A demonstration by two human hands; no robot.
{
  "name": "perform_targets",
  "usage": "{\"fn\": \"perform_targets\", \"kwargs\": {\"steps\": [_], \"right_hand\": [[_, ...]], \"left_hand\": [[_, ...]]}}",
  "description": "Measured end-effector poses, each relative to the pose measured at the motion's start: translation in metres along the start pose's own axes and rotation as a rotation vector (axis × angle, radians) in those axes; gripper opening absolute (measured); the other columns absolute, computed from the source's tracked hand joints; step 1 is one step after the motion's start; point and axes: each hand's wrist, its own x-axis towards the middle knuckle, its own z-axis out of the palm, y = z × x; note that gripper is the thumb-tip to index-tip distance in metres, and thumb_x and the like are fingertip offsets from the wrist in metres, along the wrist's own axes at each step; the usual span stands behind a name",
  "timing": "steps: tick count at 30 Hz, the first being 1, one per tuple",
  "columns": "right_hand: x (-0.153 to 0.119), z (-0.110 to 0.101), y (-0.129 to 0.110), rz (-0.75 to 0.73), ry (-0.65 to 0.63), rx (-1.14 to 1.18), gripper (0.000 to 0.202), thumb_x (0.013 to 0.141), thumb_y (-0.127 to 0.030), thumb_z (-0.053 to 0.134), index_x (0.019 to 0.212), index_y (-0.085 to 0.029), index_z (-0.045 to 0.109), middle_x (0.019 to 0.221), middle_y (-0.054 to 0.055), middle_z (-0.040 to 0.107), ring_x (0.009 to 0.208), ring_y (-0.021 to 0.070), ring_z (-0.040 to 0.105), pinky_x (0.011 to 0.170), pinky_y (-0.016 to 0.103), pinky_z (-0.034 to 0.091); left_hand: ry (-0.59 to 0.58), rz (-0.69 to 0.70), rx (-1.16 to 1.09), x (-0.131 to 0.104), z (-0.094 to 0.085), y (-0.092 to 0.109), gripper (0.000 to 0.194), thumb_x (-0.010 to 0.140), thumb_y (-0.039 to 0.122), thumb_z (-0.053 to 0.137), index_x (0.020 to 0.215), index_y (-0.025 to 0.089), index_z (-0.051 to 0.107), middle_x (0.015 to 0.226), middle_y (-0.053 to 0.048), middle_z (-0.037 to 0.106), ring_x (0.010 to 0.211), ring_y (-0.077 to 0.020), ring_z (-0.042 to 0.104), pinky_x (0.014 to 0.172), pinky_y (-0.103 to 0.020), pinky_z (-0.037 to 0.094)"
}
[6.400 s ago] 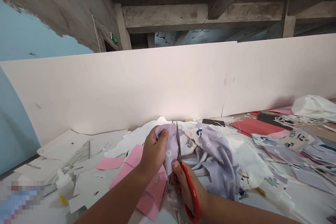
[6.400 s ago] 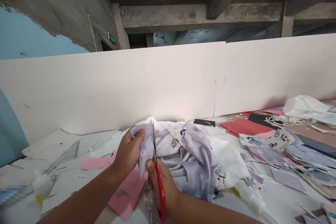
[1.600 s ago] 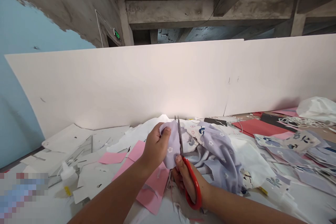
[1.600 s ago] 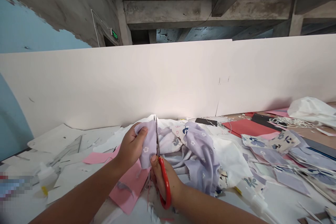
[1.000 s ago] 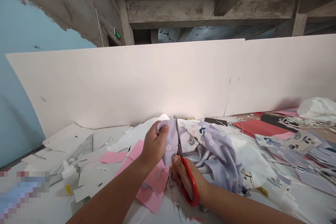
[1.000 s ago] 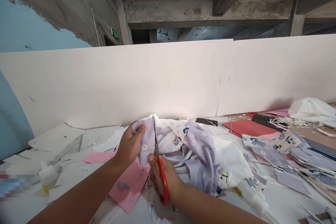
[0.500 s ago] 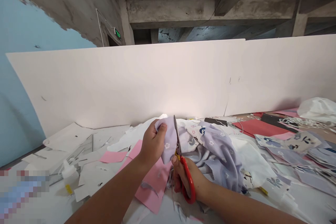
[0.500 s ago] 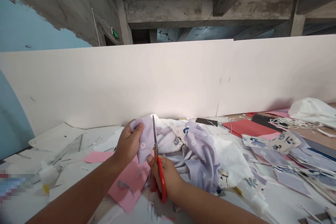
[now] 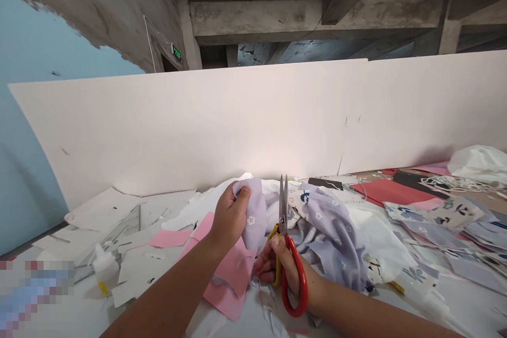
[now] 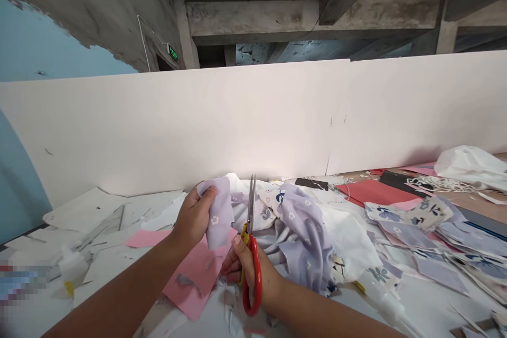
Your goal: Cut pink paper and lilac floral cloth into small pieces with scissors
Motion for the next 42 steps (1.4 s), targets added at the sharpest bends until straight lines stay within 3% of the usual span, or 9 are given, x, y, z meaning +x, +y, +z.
{"fn": "perform_targets", "kwargs": {"steps": [4,8,12,17,28,42], "right_hand": [[0.000,-0.002,0.001,-0.023,-0.035,0.005,0.056,0.067,-0.069,0.045,0.068,-0.014,0.053,0.065,0.005,0.058,0.061,0.0151,0.056,0.062,0.031,0.044],[-0.010,-0.003,-0.003,-0.150,-0.126,-0.188,0.043,0.075,-0.060,0.048,0.084,-0.017,0.046,0.077,0.004,0.054,0.073,0.0167,0.054,0.069,0.032,0.043],[-0.018,0.000,-0.010,-0.213,-0.180,-0.349,0.047,0.073,-0.062,0.048,0.088,-0.018,0.041,0.081,0.004,0.047,0.076,0.0171,0.048,0.070,0.033,0.041],[-0.018,0.002,-0.007,-0.236,-0.203,-0.345,0.049,0.074,-0.065,0.043,0.090,-0.019,0.037,0.080,0.003,0.046,0.074,0.0166,0.047,0.069,0.033,0.040],[-0.014,0.004,0.007,-0.308,-0.072,-0.320,0.035,0.084,-0.054,0.035,0.081,-0.020,0.044,0.068,-0.002,0.039,0.057,0.0105,0.038,0.054,0.024,0.036],[-0.012,0.007,0.007,-0.311,-0.031,-0.246,0.038,0.082,-0.055,0.038,0.067,-0.020,0.040,0.059,-0.005,0.035,0.052,0.0101,0.031,0.051,0.023,0.031]], "left_hand": [[0.011,0.004,0.018,0.001,-0.001,0.000,0.026,0.079,0.043,0.046,0.075,0.018,0.055,0.063,0.003,0.051,0.060,-0.0118,0.047,0.055,-0.022,0.039],[0.079,0.026,-0.006,0.004,-0.003,0.005,0.027,0.079,0.043,0.046,0.076,0.018,0.055,0.066,0.002,0.053,0.062,-0.0122,0.049,0.055,-0.022,0.040],[0.100,0.032,-0.069,0.006,-0.007,0.012,0.029,0.078,0.045,0.048,0.082,0.018,0.056,0.073,0.000,0.056,0.067,-0.0133,0.051,0.057,-0.023,0.041],[0.120,0.065,-0.038,0.003,-0.008,0.018,0.027,0.080,0.044,0.046,0.079,0.019,0.056,0.069,0.002,0.054,0.065,-0.0118,0.049,0.057,-0.022,0.040],[0.108,0.102,-0.016,-0.001,-0.004,0.018,0.023,0.082,0.038,0.044,0.075,0.019,0.054,0.069,0.004,0.054,0.064,-0.0106,0.049,0.056,-0.021,0.038],[0.086,0.162,0.061,-0.005,-0.003,0.022,0.023,0.083,0.038,0.042,0.076,0.020,0.054,0.066,0.004,0.052,0.062,-0.0106,0.048,0.056,-0.020,0.038]]}}
